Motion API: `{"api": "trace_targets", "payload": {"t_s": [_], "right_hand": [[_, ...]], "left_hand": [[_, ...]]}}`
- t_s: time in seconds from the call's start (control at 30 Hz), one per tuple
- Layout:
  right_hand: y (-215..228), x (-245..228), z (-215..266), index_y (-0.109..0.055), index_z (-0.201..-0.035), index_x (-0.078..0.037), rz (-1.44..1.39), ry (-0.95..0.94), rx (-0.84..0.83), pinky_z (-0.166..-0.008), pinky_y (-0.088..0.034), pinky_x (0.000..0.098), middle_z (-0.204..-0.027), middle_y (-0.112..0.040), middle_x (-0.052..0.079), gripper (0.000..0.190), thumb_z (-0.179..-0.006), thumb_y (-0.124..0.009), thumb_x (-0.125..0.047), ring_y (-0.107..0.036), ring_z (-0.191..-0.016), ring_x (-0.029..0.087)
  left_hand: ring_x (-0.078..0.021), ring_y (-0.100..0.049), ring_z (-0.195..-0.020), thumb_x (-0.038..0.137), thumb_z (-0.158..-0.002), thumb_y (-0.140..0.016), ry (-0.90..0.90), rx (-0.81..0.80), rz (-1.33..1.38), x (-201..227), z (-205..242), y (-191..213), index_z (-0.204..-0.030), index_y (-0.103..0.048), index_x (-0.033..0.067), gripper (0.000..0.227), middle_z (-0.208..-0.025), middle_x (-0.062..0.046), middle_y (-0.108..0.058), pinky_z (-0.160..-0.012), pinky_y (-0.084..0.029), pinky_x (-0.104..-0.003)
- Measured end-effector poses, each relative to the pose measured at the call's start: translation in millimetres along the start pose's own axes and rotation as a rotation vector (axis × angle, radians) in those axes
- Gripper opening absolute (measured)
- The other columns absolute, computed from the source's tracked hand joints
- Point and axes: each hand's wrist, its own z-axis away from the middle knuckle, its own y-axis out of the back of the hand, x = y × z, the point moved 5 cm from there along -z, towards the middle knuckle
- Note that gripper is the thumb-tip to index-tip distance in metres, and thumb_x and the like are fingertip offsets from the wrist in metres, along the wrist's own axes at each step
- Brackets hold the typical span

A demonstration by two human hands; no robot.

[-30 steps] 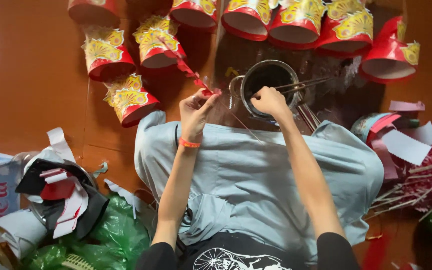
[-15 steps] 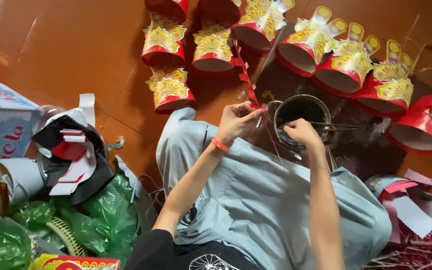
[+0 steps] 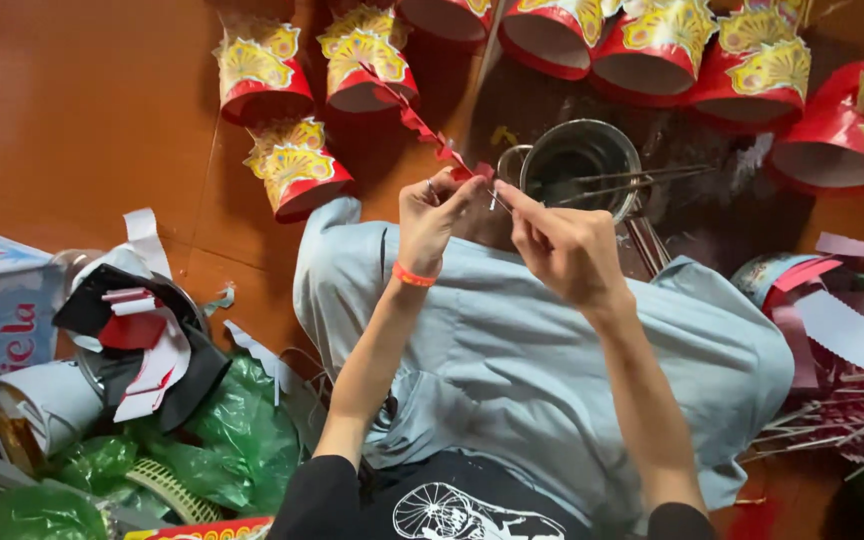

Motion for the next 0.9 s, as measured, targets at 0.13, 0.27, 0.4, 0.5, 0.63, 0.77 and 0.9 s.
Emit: {"api": "trace_targets", "payload": {"t_s": [0.13,0.27,0.4,0.5,0.63,0.77,0.9], "right_hand": [[-9,-3,1,-0.071,-0.132,-0.009,0.063,0.043,0.0,-0.051,-0.045,0.0384,-0.062,-0.058,0.01,0.039,-0.094,-0.069,-0.003,-0.058,-0.052,0.023],[-17,0,4,-0.071,-0.132,-0.009,0.076,0.026,0.003,-0.05,-0.045,0.0384,-0.06,-0.057,0.009,0.04,-0.092,-0.07,-0.004,-0.057,-0.049,0.022],[-11,-6,4,-0.07,-0.134,-0.01,0.06,0.035,0.026,-0.052,-0.046,0.0373,-0.066,-0.06,0.009,0.042,-0.093,-0.07,-0.005,-0.058,-0.053,0.023],[-10,-5,4,-0.073,-0.13,-0.008,0.053,-0.015,-0.02,-0.053,-0.046,0.0378,-0.061,-0.058,0.009,0.042,-0.088,-0.072,-0.002,-0.057,-0.052,0.022],[11,-19,5,-0.068,-0.132,-0.007,0.172,0.077,0.177,-0.076,-0.053,0.0373,-0.09,-0.067,0.01,0.044,-0.089,-0.079,-0.011,-0.061,-0.085,0.027],[-3,-10,23,-0.067,-0.135,-0.006,0.184,0.067,0.109,-0.074,-0.054,0.0346,-0.095,-0.072,0.007,0.047,-0.091,-0.083,-0.01,-0.067,-0.083,0.022],[-5,-10,27,-0.065,-0.138,-0.004,0.162,0.03,0.161,-0.07,-0.055,0.0329,-0.096,-0.075,0.007,0.048,-0.093,-0.083,-0.007,-0.07,-0.078,0.02]], "left_hand": [[0.0005,-0.044,-0.063,0.01,-0.095,-0.078,0.091,0.008,0.101,-6,5,0,-0.08,-0.071,0.003,0.018,-0.072,0.009,-0.058,-0.055,-0.03,-0.02],[0.0,-0.041,-0.058,0.012,-0.094,-0.078,0.159,0.0,0.177,-10,6,0,-0.083,-0.073,0.0033,0.015,-0.07,0.009,-0.057,-0.051,-0.028,-0.02],[-0.0004,-0.042,-0.059,0.014,-0.095,-0.077,0.177,-0.024,0.197,-9,8,-2,-0.084,-0.074,0.0035,0.015,-0.069,0.009,-0.057,-0.052,-0.029,-0.021],[-0.0009,-0.043,-0.059,0.014,-0.095,-0.077,0.197,-0.021,0.2,-11,7,0,-0.084,-0.074,0.004,0.015,-0.069,0.008,-0.057,-0.053,-0.031,-0.022],[-0.002,-0.043,-0.059,0.013,-0.095,-0.078,0.165,0.003,0.23,-21,6,4,-0.083,-0.071,0.0053,0.016,-0.069,0.008,-0.056,-0.052,-0.03,-0.023],[-0.0027,-0.042,-0.058,0.011,-0.096,-0.078,0.122,0.013,0.264,-15,9,1,-0.088,-0.073,0.0043,0.012,-0.07,0.007,-0.056,-0.052,-0.029,-0.023],[-0.0025,-0.04,-0.058,0.011,-0.096,-0.076,0.122,0.002,0.28,-13,9,-1,-0.094,-0.076,0.0024,0.009,-0.071,0.008,-0.056,-0.052,-0.028,-0.023]]}}
